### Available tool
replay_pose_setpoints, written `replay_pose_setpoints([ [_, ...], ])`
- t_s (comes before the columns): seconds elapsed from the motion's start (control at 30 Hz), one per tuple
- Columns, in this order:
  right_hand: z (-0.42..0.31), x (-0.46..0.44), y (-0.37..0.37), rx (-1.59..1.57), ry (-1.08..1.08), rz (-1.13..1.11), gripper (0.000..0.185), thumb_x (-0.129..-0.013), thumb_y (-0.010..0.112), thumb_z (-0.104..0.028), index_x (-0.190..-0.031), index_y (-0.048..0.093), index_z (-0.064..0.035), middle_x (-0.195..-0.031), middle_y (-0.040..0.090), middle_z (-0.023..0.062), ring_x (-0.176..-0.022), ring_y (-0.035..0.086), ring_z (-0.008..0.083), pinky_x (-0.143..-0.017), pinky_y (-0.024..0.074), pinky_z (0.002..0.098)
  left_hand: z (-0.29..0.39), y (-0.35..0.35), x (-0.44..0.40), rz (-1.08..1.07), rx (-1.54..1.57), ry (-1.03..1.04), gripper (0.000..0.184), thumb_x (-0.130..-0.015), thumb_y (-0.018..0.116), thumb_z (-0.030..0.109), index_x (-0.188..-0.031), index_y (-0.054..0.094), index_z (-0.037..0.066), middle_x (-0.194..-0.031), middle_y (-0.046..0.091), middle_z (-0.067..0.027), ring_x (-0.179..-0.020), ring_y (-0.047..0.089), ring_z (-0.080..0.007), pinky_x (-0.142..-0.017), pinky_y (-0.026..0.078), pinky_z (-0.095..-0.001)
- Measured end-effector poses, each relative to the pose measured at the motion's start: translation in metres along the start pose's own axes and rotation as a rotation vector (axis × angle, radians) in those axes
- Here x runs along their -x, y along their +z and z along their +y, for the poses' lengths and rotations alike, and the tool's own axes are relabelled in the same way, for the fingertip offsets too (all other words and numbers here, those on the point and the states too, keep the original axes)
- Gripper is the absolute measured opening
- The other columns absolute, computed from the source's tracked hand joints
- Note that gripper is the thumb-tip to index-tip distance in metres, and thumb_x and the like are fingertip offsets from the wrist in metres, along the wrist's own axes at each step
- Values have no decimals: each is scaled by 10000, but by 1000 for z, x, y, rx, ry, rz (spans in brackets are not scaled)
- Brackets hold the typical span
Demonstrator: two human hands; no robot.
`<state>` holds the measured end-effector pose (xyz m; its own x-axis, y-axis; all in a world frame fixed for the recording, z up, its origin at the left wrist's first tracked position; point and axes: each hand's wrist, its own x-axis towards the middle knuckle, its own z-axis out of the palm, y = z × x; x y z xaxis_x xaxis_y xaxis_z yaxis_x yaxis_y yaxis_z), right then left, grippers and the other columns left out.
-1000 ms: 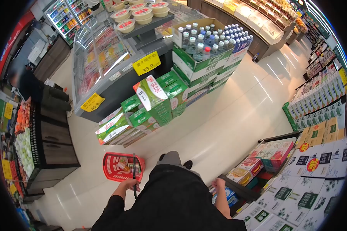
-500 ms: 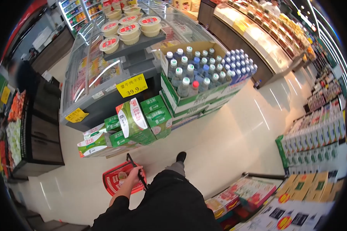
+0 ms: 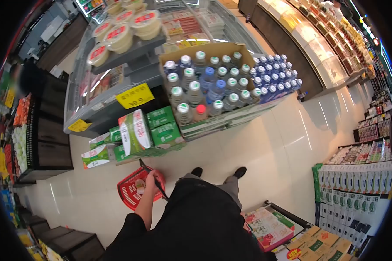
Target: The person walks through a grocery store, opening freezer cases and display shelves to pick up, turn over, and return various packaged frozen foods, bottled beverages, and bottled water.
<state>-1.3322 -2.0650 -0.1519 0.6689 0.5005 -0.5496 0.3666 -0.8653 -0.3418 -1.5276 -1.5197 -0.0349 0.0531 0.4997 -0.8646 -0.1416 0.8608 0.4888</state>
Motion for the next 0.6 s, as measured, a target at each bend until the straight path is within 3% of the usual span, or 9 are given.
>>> replay_pose_setpoints([
  [0.1,28,-57,-49,-23,-32,6,195,-812,575,-173,-878,654,-8,-769,650,121,-676,628,267,-602,492,367,-19,33,22,169,8,40,300,-810,582,410,-706,461,155,-484,396,29,-403,388,-133,-390,313,-264],
  [0.2,64,-136,-108,-29,-121,-11,189,-817,566,-161,-870,653,-1,-743,643,116,-650,622,254,-584,488,357,-69,53,7,147,86,82,325,-820,568,431,-680,445,165,-474,369,44,-383,357,-121,-377,287,-263],
  [0.27,77,-200,-150,-42,-199,-20,186,-821,561,-153,-864,652,3,-726,638,113,-633,618,245,-572,485,350,-97,86,24,191,-6,44,326,-853,542,416,-657,513,156,-488,421,20,-388,380,-108,-368,306,-249],
  [0.3,84,-214,-166,-52,-225,-44,185,-823,558,-149,-862,651,5,-717,636,111,-624,617,241,-565,484,346,-117,101,24,196,-93,126,328,-846,537,435,-666,506,163,-486,423,37,-364,385,-100,-346,299,-241],
  [0.37,105,-247,-183,-65,-259,-101,183,-824,555,-145,-859,651,7,-708,633,109,-615,615,237,-559,482,343,-149,108,21,123,-133,11,324,-847,532,444,-682,495,167,-497,431,45,-340,385,-107,-344,318,-249],
  [0.43,106,-271,-241,-561,174,-156,168,-840,531,-138,-895,609,0,-701,627,117,-604,618,219,-528,485,320,-158,146,38,201,-130,1,332,-842,547,446,-696,493,153,-518,453,28,-363,401,-115,-354,333,-254],
  [0.5,96,-298,-292,-1020,633,-201,157,-856,507,-131,-932,568,-7,-694,621,125,-593,621,202,-497,488,296,-150,198,68,184,-93,15,304,-851,555,382,-663,444,169,-502,389,43,-407,376,-95,-394,311,-235],
  [0.6,114,-344,-333,-925,539,-190,269,-881,525,-187,-1060,554,12,-799,641,144,-608,622,210,-530,511,305,-159,237,77,52,-219,28,221,-873,541,304,-762,515,115,-590,507,17,-525,497,-117,-509,411,-263],
])
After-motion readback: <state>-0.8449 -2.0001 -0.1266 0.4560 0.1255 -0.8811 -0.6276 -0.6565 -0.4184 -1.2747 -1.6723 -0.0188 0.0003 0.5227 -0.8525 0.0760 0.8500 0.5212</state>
